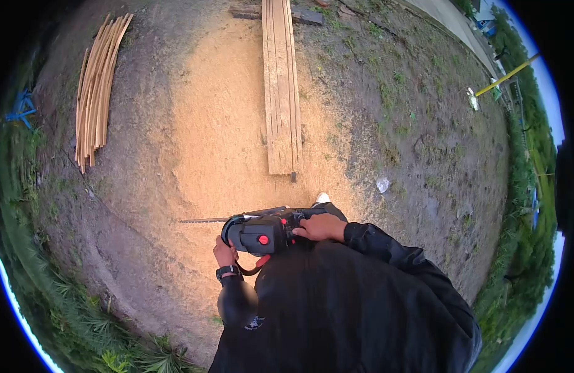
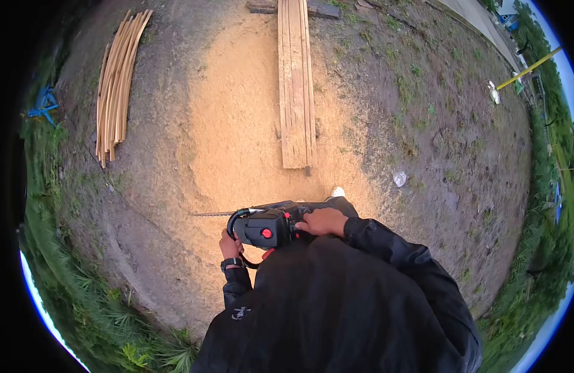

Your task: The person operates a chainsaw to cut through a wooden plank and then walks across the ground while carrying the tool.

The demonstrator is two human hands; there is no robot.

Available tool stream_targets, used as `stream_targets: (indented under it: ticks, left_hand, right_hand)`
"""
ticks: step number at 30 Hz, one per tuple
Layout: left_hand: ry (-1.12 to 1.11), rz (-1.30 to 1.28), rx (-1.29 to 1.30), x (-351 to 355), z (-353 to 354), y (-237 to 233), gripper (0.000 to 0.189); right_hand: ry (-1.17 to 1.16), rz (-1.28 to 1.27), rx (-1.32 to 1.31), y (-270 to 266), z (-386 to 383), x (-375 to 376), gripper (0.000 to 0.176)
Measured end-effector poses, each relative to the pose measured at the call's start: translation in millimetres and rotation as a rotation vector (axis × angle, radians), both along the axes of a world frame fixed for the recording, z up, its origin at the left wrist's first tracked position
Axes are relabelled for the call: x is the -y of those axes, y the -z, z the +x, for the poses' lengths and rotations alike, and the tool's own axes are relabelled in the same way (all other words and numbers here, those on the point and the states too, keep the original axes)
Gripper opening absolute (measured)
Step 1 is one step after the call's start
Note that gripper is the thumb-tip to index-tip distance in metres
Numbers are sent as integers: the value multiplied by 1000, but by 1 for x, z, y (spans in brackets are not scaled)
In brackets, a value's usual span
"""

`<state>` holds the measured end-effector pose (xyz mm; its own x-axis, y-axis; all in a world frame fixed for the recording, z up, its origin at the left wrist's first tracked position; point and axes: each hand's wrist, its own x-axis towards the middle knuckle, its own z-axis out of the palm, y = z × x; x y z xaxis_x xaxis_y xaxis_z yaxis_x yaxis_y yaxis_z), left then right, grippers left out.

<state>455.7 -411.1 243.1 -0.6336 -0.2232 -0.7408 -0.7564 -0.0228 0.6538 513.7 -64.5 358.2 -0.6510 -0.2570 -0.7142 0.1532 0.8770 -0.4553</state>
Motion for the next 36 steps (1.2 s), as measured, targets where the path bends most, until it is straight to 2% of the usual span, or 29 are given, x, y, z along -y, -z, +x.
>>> stream_targets:
  ticks: [6,10,14,16,20,23,29,36]
  left_hand:
    - [-146,57,58,2,10,-13,53]
    - [-141,69,46,16,19,-12,53]
    - [-241,103,-19,20,30,-7,51]
    - [-285,105,-85,24,36,0,52]
    - [-365,61,-12,29,54,-1,54]
    - [-343,0,77,34,70,-10,55]
    - [-383,-78,147,55,107,10,55]
    - [-383,36,151,66,102,2,53]
  right_hand:
    - [-36,20,-29,0,-12,2,66]
    - [-112,25,-55,-2,-23,3,66]
    - [-198,25,-113,-1,-37,14,66]
    - [-273,11,-194,23,-44,19,67]
    - [-332,-83,-170,40,-42,23,66]
    - [-313,-77,-37,24,-29,31,67]
    - [-333,-105,42,44,-17,53,66]
    - [-406,-15,38,33,-33,72,64]
